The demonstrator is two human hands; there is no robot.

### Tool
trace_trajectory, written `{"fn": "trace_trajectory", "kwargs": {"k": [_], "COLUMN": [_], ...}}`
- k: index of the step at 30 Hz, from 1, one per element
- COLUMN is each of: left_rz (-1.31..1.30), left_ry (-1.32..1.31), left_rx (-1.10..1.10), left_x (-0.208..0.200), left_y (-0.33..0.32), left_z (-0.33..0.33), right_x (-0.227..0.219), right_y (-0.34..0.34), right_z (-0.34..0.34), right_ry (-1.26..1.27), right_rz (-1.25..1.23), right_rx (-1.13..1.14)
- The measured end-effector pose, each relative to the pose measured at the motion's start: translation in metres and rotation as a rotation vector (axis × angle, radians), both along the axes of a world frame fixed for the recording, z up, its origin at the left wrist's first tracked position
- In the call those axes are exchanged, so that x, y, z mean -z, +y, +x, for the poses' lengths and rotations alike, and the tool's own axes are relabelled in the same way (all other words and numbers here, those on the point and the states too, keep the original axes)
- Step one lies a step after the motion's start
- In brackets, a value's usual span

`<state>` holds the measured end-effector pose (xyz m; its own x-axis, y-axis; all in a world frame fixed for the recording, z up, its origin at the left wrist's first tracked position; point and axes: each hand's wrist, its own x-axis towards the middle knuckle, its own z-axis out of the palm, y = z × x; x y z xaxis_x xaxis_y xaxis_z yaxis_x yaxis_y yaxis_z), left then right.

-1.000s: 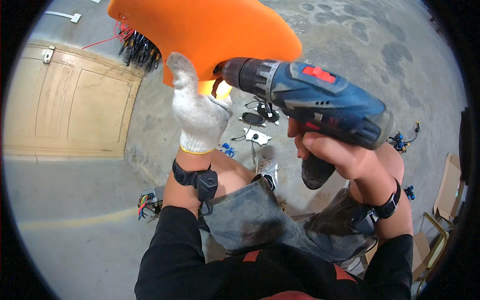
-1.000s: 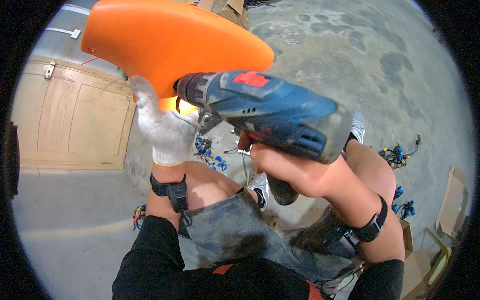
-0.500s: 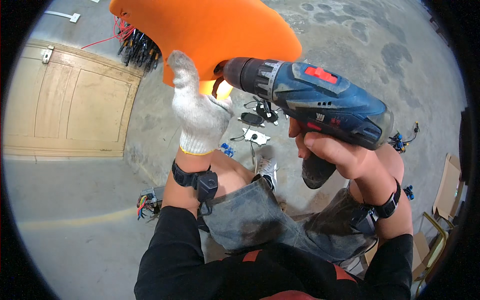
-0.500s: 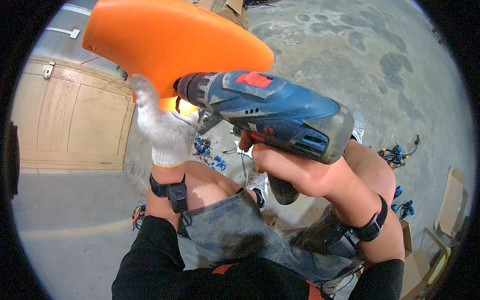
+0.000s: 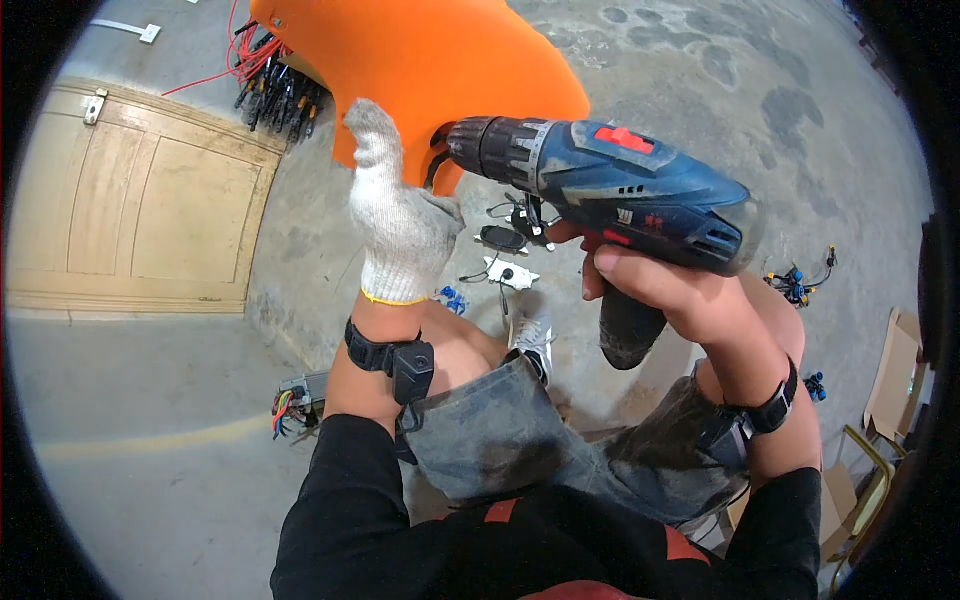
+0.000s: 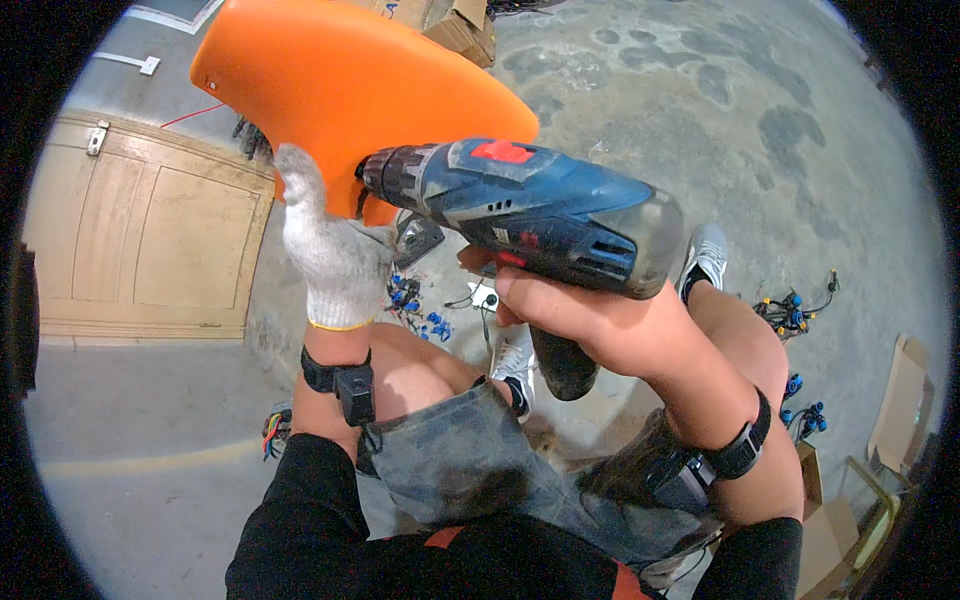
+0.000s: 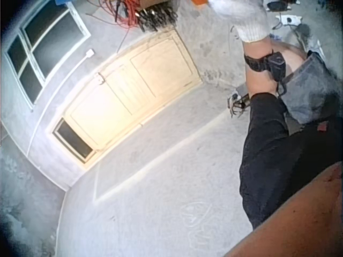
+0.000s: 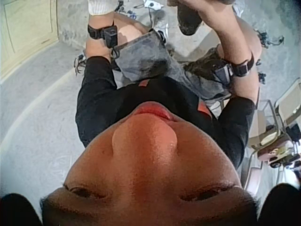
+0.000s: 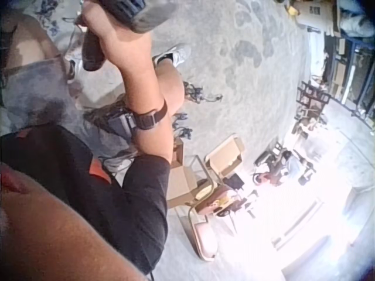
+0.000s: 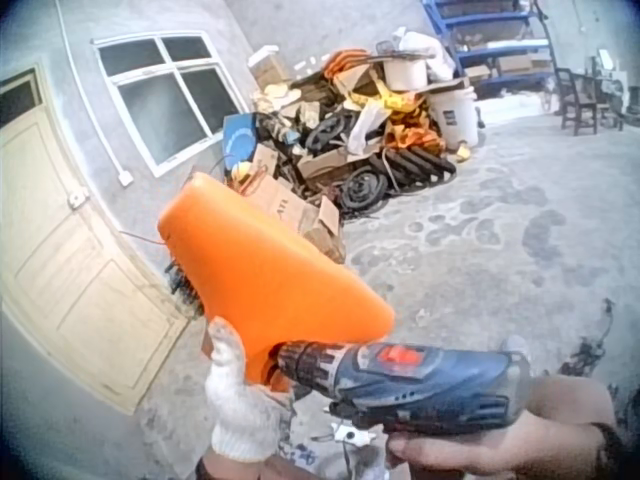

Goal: Drilling holes into an orange plastic motorcycle component.

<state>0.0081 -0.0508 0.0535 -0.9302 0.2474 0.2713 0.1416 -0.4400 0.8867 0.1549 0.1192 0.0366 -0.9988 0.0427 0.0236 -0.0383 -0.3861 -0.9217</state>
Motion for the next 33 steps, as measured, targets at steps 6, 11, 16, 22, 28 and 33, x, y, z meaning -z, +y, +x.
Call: {"fn": "trace_trajectory", "kwargs": {"k": [6,11,16,22,28,33], "left_rz": [0.002,0.019,0.059,0.058,0.07,0.002], "left_ry": [-0.043,-0.098,-0.049,-0.042,-0.093,-0.064], "left_rx": [0.053,0.024,0.026,0.031,0.048,0.015], "left_x": [0.007,0.002,0.004,0.005,0.004,0.002], "left_y": [-0.008,-0.008,-0.007,-0.008,-0.007,-0.006], "left_z": [-0.012,-0.008,-0.012,-0.009,-0.005,0.001], "right_x": [-0.005,-0.002,0.006,0.003,0.0,0.003], "right_y": [-0.004,0.001,0.0,0.001,0.0,0.003], "right_z": [-0.005,-0.006,-0.008,-0.006,-0.005,-0.001], "right_ry": [-0.073,-0.116,0.088,0.071,0.166,-0.016], "right_rz": [0.037,0.06,0.178,0.272,0.342,0.084], "right_rx": [0.05,0.052,0.108,0.066,0.051,-0.101]}}
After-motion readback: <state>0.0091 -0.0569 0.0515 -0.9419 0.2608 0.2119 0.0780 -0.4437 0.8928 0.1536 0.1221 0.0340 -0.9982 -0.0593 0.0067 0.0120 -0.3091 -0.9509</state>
